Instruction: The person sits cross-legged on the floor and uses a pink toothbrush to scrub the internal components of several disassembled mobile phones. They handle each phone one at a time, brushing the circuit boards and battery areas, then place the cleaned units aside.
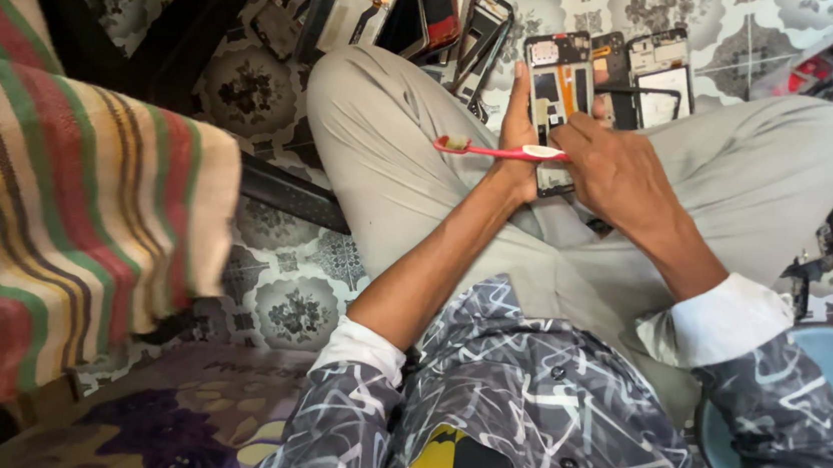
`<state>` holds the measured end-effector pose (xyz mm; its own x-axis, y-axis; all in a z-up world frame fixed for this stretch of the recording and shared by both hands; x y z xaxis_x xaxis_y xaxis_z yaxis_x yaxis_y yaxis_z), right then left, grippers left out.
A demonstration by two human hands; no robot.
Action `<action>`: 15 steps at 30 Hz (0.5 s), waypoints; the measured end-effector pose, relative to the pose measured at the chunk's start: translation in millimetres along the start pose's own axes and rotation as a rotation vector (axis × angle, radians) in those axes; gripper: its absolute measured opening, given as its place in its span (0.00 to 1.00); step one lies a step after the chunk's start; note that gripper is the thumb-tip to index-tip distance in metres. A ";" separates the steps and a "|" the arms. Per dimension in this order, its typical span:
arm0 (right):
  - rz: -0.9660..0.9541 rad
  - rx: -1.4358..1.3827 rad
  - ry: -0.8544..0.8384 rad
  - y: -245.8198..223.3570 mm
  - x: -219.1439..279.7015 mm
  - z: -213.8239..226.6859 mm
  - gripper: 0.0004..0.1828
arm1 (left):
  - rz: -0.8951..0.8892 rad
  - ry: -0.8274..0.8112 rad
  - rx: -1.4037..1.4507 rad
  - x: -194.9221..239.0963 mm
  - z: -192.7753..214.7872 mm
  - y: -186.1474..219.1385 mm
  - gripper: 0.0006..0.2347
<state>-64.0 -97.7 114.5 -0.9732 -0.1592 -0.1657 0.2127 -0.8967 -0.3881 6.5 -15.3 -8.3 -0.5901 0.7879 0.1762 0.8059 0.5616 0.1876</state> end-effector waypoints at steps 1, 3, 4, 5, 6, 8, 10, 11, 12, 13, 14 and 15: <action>0.008 -0.026 0.027 1.5 2.1 1.5 0.09 | 0.006 -0.013 0.027 -1.3 -1.7 -1.2 0.39; 0.028 -0.080 0.082 2.6 5.3 1.8 0.13 | 0.015 -0.036 0.079 -0.7 -4.9 1.9 0.38; 0.021 -0.099 0.122 3.9 6.3 1.8 0.13 | 0.012 -0.055 0.065 -1.7 -8.2 3.7 0.38; 0.017 -0.123 0.155 4.9 8.7 1.2 0.12 | 0.003 -0.068 0.055 -1.1 -12.0 4.4 0.39; 0.012 -0.147 0.189 6.0 11.3 0.3 0.12 | -0.005 -0.080 0.044 -0.3 -16.1 5.3 0.39; -0.012 -0.244 0.260 9.4 18.9 -0.1 0.13 | 0.025 -0.027 0.025 1.3 -22.5 7.8 0.40; -0.055 -0.345 0.357 17.9 27.0 0.9 0.11 | 0.040 -0.047 0.045 4.4 -28.0 10.9 0.41; -0.086 -0.396 0.420 24.6 32.4 3.7 0.09 | 0.041 -0.096 0.075 5.3 -30.6 11.4 0.41; -0.115 -0.449 0.483 30.9 37.4 6.1 0.09 | 0.042 -0.146 0.105 5.5 -32.2 12.1 0.42; -0.201 -0.440 0.495 37.7 44.3 10.2 0.07 | 0.038 -0.132 0.095 4.5 -31.8 12.1 0.42; -0.287 -0.430 0.507 44.3 51.7 16.5 0.06 | 0.034 -0.119 0.085 3.1 -30.8 12.6 0.42; -0.375 -0.418 0.519 48.5 57.5 20.7 0.06 | 0.034 -0.107 0.075 2.3 -30.6 11.9 0.43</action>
<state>-111.4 -158.9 105.0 -0.8433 0.4320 -0.3198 -0.0082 -0.6052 -0.7960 13.3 -14.6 23.9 -0.5572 0.8268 0.0768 0.8290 0.5485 0.1095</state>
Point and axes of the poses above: each hand's wrist, its own x-axis away from the middle knuckle, its own z-axis out of the back of the hand, y = z × x, the point moved 2 cm from there along -x, towards the middle knuckle, and after that the axes turned 3 degrees about y, right-handed, at the moved point
